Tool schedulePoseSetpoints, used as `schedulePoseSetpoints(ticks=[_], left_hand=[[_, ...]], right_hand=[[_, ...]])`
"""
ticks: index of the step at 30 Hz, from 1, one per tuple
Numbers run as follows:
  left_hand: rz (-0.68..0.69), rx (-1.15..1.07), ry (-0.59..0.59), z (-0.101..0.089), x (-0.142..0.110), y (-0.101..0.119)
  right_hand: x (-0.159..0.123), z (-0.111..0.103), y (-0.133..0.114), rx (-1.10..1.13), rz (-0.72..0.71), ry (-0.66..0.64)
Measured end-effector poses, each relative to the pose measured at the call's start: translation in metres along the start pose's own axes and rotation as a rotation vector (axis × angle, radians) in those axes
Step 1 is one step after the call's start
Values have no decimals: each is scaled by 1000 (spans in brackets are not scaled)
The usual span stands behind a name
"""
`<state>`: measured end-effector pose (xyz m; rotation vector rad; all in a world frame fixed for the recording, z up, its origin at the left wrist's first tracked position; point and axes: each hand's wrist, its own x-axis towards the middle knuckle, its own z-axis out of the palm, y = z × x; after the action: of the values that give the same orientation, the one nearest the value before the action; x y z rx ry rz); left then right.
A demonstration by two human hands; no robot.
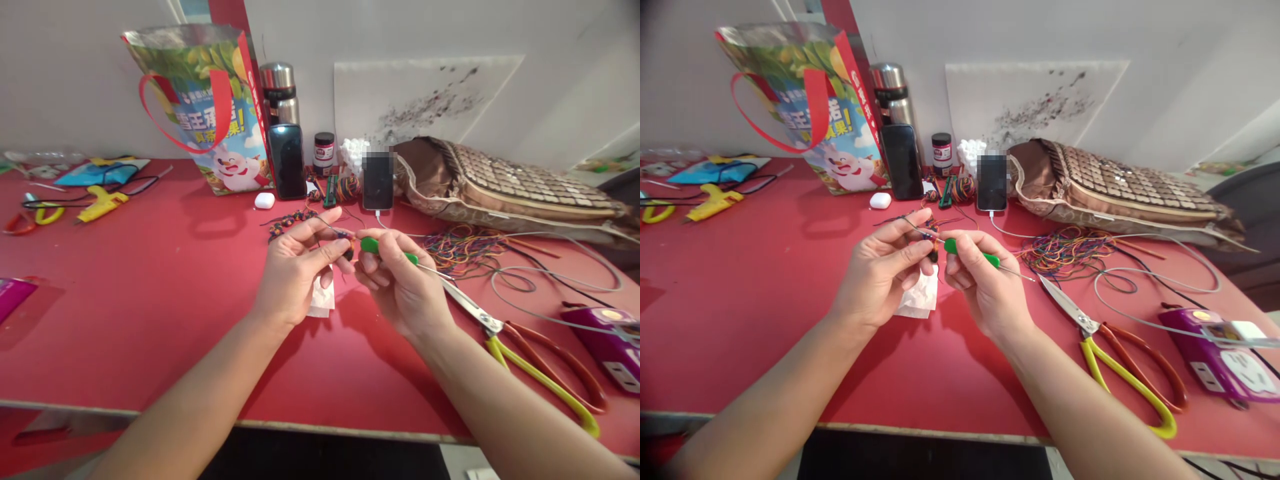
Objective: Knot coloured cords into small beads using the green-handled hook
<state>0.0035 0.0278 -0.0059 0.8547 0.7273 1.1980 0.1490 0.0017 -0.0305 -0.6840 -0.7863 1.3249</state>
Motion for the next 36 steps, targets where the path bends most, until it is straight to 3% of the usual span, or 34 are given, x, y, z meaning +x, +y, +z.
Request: schedulePoseSetpoints(ticks=[5, 9, 12, 24, 36], left_hand=[[-8, -13, 52, -2, 1, 0], [-23, -20, 43, -2, 0, 1], [-50, -27, -3, 1, -3, 2], [-35, -93, -3, 5, -5, -5], [57, 36, 8, 2, -5, -3]], right_hand=[[-3, -5, -2, -111, -23, -76], [-4, -12, -3, -275, -167, -137], [-4, -12, -3, -264, -232, -132], [-1, -1, -3, -5, -56, -52], [-1, -4, -2, -64, -49, -31]])
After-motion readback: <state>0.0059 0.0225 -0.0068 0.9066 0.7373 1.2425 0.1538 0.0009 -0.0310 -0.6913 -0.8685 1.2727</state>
